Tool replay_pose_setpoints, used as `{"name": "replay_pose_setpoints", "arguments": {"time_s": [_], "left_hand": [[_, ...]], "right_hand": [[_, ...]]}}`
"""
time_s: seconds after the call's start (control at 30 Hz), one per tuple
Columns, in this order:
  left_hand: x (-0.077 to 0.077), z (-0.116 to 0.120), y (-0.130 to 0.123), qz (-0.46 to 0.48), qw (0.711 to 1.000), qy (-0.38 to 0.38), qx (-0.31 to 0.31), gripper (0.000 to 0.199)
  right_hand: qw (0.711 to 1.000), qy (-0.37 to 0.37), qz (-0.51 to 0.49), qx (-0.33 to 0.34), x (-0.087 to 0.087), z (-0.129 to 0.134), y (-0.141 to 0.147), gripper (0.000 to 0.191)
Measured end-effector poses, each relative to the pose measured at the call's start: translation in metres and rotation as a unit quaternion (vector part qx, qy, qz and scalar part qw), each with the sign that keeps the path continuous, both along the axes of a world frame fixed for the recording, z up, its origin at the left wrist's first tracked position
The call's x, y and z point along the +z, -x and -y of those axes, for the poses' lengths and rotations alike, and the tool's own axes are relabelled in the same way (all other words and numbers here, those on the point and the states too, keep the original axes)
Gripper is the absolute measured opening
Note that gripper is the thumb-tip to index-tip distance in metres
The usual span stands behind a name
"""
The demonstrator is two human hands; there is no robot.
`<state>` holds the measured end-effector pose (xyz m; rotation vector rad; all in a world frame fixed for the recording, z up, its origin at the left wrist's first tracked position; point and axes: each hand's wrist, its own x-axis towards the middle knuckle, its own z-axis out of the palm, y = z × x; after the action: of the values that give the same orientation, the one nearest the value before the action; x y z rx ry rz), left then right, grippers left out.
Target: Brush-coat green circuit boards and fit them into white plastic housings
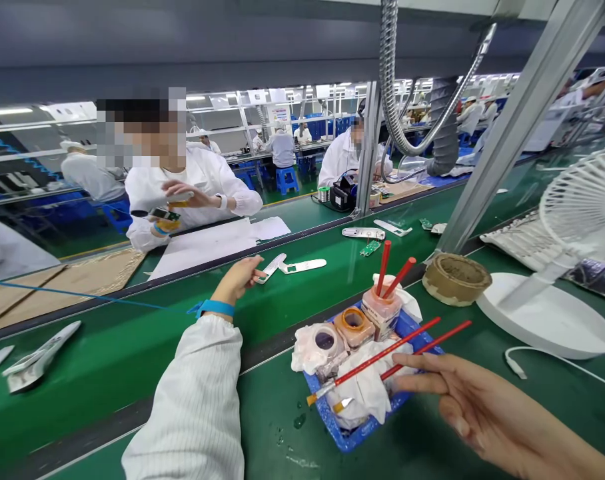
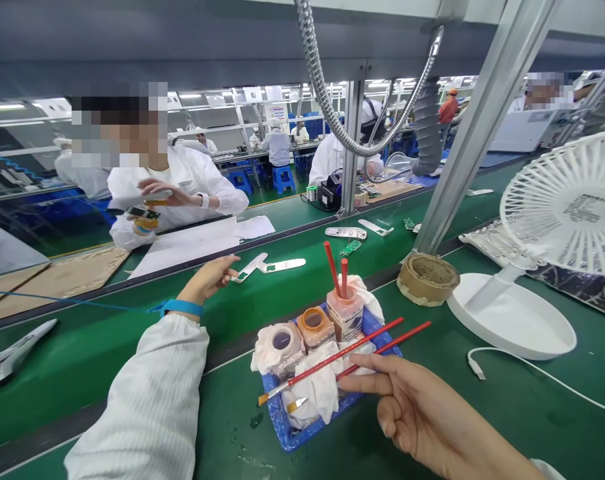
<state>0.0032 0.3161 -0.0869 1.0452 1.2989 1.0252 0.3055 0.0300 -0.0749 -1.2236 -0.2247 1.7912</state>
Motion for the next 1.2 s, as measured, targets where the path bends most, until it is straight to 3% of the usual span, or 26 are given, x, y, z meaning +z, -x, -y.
{"name": "replay_pose_setpoints", "arguments": {"time_s": [0.2,0.3,0.4,0.53,0.63,0.7,0.83,1.0,1.1,1.2], "left_hand": [[-0.01,0.016,-0.041,-0.021,0.991,0.036,-0.129,0.047],[-0.016,0.022,-0.052,-0.031,0.983,0.038,-0.174,0.053],[-0.015,0.025,-0.053,-0.042,0.977,0.035,-0.206,0.047],[-0.004,0.025,-0.047,-0.04,0.98,-0.031,-0.191,0.025],[0.015,0.033,-0.042,-0.017,0.981,-0.123,-0.147,0.031],[0.031,0.047,-0.041,0.012,0.975,-0.18,-0.133,0.038],[0.062,0.094,-0.043,0.075,0.951,-0.253,-0.164,0.064],[0.075,0.149,-0.042,0.216,0.894,-0.24,-0.311,0.068],[0.076,0.165,-0.039,0.229,0.906,-0.246,-0.257,0.047],[0.079,0.164,-0.038,0.223,0.919,-0.274,-0.175,0.032]], "right_hand": [[0.997,-0.007,-0.069,-0.036,0.003,-0.003,0.011,0.018],[0.998,-0.054,-0.034,-0.011,-0.002,-0.001,0.016,0.014],[0.989,-0.14,0.038,0.029,-0.012,0.002,0.021,0.02],[0.935,-0.321,0.137,0.069,-0.028,0.01,0.024,0.027],[0.871,-0.447,0.2,0.05,-0.034,0.017,0.023,0.028],[0.857,-0.483,0.178,0.013,-0.034,0.02,0.021,0.026],[0.868,-0.482,0.092,-0.08,-0.03,0.02,0.019,0.021],[0.905,-0.397,0.103,-0.11,-0.022,0.02,0.02,0.016],[0.914,-0.369,0.106,-0.128,-0.013,0.02,0.018,0.016],[0.908,-0.367,0.105,-0.173,-0.005,0.021,0.005,0.014]]}}
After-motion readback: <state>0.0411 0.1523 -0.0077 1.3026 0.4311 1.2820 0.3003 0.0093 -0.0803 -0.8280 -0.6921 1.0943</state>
